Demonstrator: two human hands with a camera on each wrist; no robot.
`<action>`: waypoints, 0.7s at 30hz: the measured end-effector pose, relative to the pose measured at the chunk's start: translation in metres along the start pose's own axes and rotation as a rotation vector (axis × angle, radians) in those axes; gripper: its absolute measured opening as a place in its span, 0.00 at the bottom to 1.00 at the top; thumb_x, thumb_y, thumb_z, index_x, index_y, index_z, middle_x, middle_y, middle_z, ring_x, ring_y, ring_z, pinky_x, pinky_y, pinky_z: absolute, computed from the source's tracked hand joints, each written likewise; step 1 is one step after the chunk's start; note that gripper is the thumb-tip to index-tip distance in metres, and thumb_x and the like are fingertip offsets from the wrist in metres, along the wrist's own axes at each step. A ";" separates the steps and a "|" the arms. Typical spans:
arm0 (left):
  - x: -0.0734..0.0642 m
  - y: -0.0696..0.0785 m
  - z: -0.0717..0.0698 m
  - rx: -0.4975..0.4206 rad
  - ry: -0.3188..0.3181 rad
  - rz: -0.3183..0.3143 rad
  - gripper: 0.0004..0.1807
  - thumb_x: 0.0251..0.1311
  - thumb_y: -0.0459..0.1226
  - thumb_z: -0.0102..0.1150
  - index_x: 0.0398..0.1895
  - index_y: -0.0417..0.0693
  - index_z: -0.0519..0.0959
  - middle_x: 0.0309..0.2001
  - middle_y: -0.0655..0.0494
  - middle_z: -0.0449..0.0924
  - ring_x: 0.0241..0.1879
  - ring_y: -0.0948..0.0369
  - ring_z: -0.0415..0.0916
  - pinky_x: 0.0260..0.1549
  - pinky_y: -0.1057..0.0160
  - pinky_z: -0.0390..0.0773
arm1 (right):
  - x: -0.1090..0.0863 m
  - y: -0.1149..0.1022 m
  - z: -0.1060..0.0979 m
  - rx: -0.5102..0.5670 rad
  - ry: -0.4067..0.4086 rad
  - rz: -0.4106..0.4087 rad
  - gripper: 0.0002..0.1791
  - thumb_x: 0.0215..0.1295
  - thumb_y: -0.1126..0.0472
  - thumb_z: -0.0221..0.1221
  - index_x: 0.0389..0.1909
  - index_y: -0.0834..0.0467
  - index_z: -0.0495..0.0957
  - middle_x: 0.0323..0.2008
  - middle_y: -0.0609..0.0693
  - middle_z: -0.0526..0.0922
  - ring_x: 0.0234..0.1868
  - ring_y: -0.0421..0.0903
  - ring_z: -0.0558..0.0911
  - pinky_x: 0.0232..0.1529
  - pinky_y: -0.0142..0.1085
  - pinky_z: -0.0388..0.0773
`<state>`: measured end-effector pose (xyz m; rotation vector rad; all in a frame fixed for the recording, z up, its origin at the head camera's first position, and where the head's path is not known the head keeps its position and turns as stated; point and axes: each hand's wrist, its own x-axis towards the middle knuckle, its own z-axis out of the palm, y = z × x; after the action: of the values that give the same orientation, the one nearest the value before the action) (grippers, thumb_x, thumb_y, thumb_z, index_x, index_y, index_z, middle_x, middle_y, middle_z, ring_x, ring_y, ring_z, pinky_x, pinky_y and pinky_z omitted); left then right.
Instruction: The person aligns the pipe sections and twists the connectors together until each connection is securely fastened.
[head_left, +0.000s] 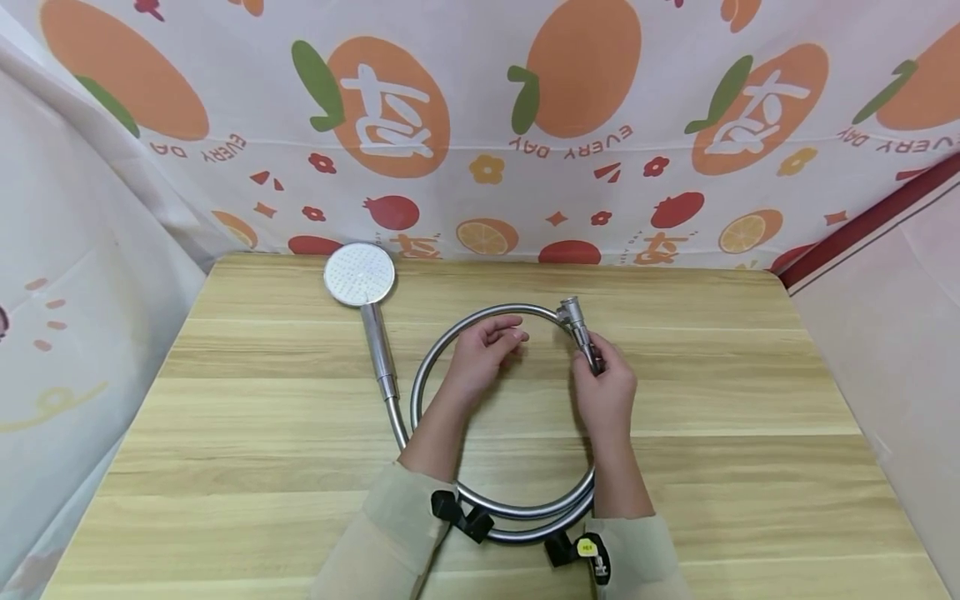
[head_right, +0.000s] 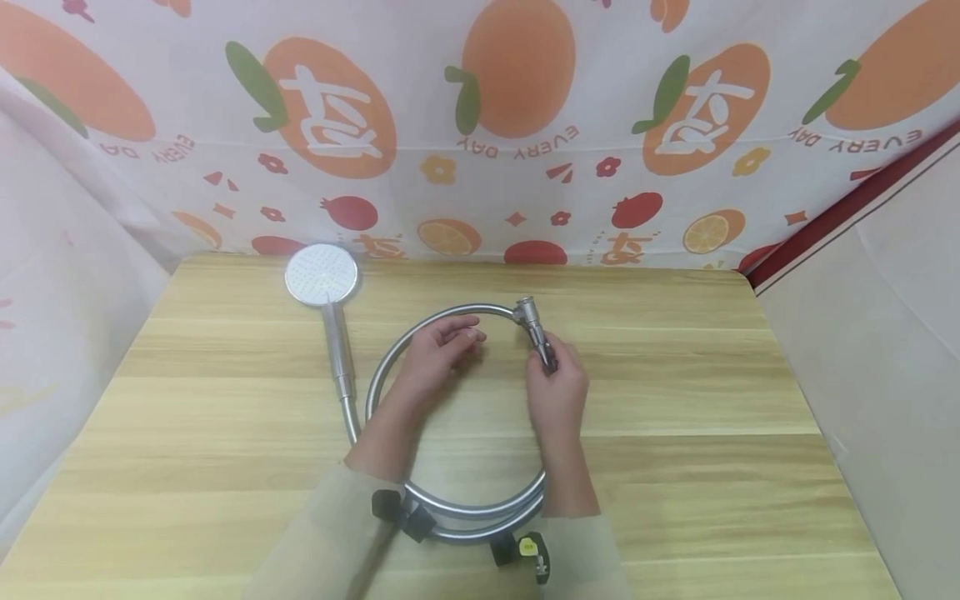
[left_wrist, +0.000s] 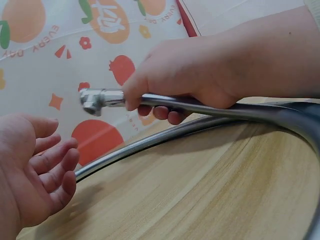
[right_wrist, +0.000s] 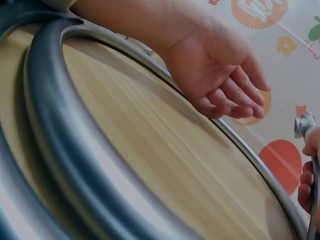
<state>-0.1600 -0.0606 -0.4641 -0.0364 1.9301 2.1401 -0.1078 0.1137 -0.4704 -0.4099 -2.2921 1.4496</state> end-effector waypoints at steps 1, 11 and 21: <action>0.000 0.000 0.000 0.004 0.001 0.003 0.16 0.66 0.32 0.58 0.56 0.36 0.78 0.38 0.53 0.86 0.45 0.42 0.80 0.30 0.65 0.75 | 0.001 0.000 -0.002 -0.006 0.005 0.023 0.16 0.60 0.66 0.63 0.51 0.58 0.83 0.36 0.53 0.82 0.32 0.44 0.75 0.28 0.25 0.71; 0.000 0.000 -0.001 0.039 -0.009 -0.005 0.16 0.66 0.33 0.57 0.55 0.36 0.78 0.39 0.51 0.86 0.46 0.44 0.79 0.32 0.64 0.76 | 0.013 0.011 -0.017 -0.100 0.012 0.167 0.18 0.62 0.65 0.59 0.54 0.60 0.80 0.35 0.54 0.79 0.33 0.45 0.73 0.30 0.28 0.70; 0.000 0.002 -0.001 0.030 -0.009 -0.022 0.16 0.66 0.33 0.57 0.55 0.35 0.78 0.40 0.48 0.86 0.47 0.41 0.79 0.33 0.63 0.76 | 0.017 0.020 -0.021 -0.145 -0.008 0.189 0.20 0.65 0.66 0.59 0.57 0.63 0.77 0.37 0.57 0.79 0.36 0.47 0.74 0.36 0.35 0.71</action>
<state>-0.1601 -0.0617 -0.4620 -0.0428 1.9468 2.0935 -0.1123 0.1466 -0.4774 -0.6805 -2.4283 1.3754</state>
